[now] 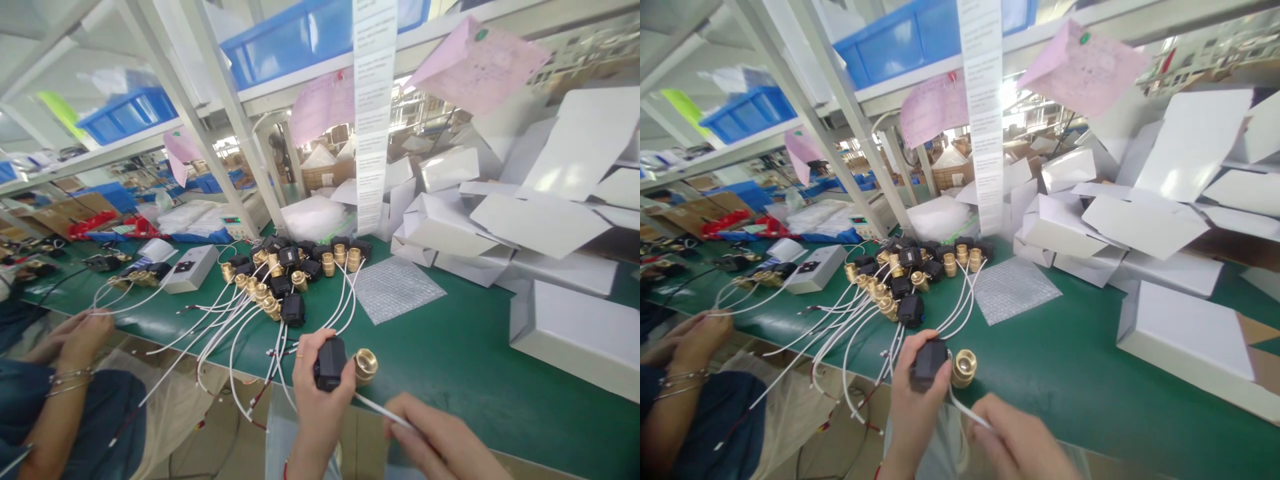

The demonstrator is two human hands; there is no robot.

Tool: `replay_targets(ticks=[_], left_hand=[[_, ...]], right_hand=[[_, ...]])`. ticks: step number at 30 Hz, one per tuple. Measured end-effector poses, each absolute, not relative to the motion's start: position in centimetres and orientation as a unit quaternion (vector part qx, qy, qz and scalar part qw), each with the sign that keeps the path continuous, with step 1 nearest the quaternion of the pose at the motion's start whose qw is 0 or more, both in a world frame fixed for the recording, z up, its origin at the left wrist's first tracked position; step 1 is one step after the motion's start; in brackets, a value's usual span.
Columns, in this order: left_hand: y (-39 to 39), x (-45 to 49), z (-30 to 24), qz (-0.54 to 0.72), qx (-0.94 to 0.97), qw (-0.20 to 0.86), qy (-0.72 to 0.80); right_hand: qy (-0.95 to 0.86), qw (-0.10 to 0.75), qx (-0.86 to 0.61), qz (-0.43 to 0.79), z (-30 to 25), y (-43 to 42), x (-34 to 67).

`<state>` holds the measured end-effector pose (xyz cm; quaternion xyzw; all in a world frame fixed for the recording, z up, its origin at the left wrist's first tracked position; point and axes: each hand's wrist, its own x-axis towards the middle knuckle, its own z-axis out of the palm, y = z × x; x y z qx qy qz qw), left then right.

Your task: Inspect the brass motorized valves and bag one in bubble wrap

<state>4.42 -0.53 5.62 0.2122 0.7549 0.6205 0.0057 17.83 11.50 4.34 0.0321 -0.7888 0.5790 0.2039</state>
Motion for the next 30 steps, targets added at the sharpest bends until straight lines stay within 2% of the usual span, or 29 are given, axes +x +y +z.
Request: replay_targets(ticks=[2, 4, 6, 8, 10, 12, 14, 16, 18, 21, 23, 25, 30], left_hand=[[-0.8, 4.7, 5.6, 0.598, 0.268, 0.028, 0.755], [-1.0, 5.2, 5.5, 0.636, 0.258, 0.094, 0.721], [-1.2, 5.7, 5.7, 0.712, 0.192, 0.17, 0.654], [-1.3, 5.9, 6.2, 0.764, 0.118, 0.203, 0.601], [-1.1, 5.8, 6.8, 0.757, 0.104, 0.134, 0.632], [-1.0, 5.5, 7.2, 0.685, 0.163, 0.021, 0.71], [-1.0, 5.2, 7.2, 0.621, 0.239, 0.0, 0.747], [-1.1, 5.2, 6.9, 0.627, 0.263, 0.077, 0.729], [-1.2, 5.6, 6.5, 0.689, 0.216, 0.174, 0.669], [-1.0, 6.2, 6.3, 0.785, 0.078, 0.275, 0.55], [-0.7, 6.4, 6.4, 0.816, -0.005, 0.288, 0.5], [-0.2, 6.2, 6.5, 0.83, -0.057, 0.275, 0.481], [0.8, 5.6, 5.3, 0.828, -0.102, 0.277, 0.477]], right_hand=[[-0.797, 0.187, -0.04, 0.572, 6.5, 13.7, 17.6], [-0.799, 0.229, -0.09, 0.548, 7.0, 15.0, 16.8], [-0.801, 0.238, -0.096, 0.54, 5.8, 14.9, 15.8], [-0.807, 0.198, -0.055, 0.554, 4.0, 13.3, 15.4], [-0.808, 0.155, -0.003, 0.568, 3.0, 11.5, 15.7], [-0.805, 0.137, 0.02, 0.576, 3.4, 10.7, 16.4], [-0.808, 0.143, 0.012, 0.571, 4.9, 11.5, 16.8], [-0.817, 0.164, -0.017, 0.552, 6.4, 13.1, 16.6], [-0.819, 0.174, -0.034, 0.546, 6.7, 14.3, 16.0], [-0.801, 0.148, -0.019, 0.581, 4.4, 13.7, 15.3], [-0.793, 0.161, -0.023, 0.587, 1.7, 12.1, 15.6], [-0.821, 0.183, -0.043, 0.539, -1.0, 10.4, 16.2], [-0.905, 0.317, -0.053, 0.277, -3.2, 9.0, 17.2]])
